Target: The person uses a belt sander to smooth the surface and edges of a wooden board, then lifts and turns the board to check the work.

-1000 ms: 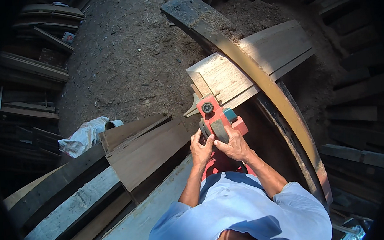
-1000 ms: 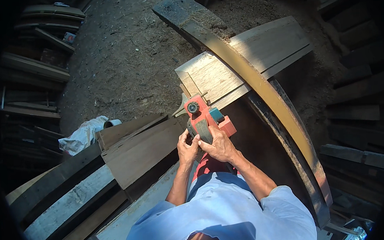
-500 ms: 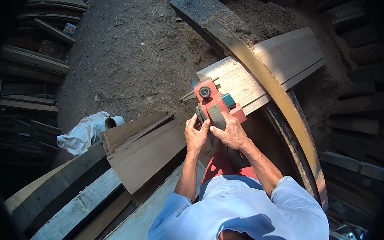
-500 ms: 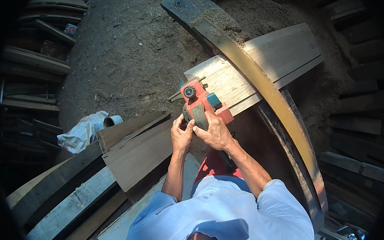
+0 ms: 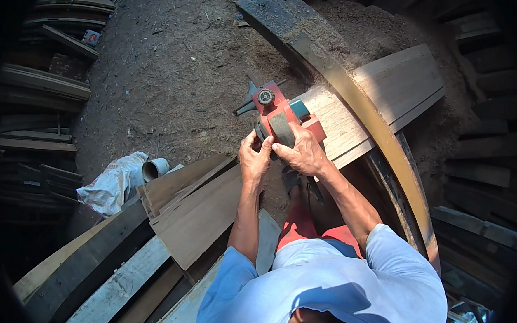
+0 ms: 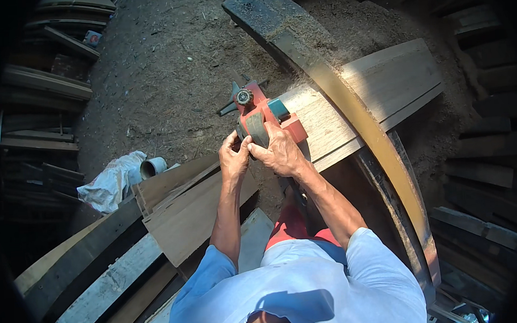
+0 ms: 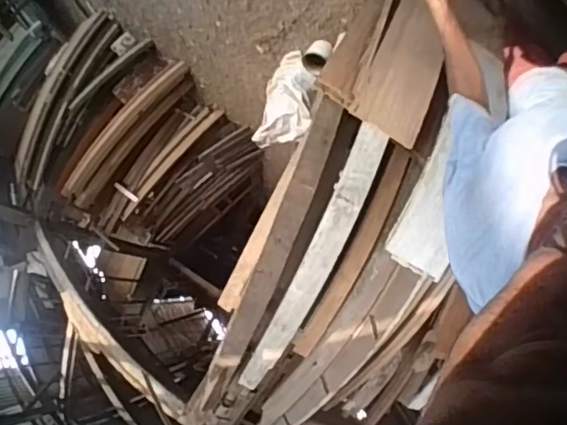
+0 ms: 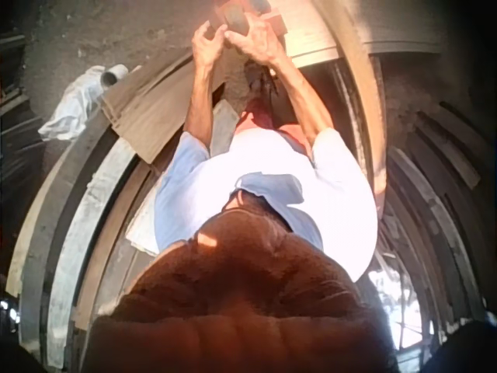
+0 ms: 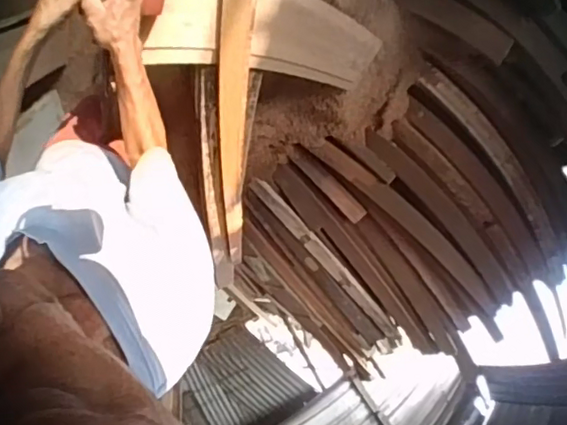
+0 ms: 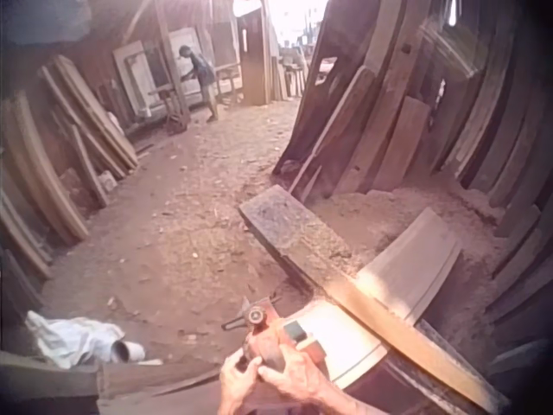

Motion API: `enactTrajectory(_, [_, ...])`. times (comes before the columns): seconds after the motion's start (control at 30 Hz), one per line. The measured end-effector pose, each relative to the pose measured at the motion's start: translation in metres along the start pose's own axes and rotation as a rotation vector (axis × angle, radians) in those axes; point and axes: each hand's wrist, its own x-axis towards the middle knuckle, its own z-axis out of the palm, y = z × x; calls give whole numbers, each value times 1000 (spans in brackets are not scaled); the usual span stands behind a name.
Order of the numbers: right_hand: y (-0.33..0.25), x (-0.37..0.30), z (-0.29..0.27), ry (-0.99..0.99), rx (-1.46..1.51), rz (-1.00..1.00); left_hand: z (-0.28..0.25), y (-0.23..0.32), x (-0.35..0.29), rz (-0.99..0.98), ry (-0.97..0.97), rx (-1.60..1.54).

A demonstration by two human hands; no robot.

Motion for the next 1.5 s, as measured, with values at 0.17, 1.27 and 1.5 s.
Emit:
enactTrajectory(0.17, [-3,37,18,-47,-36,-76,-19,20,29,-13,-26,-115])
enactTrajectory(1.27, [59,-91,76,-256,-99,223,-35,-31,-69,5,218,225])
enactTrajectory(1.5, [54,-137,48,-324,-145,380,42,-12,-10,-168,-51,-19])
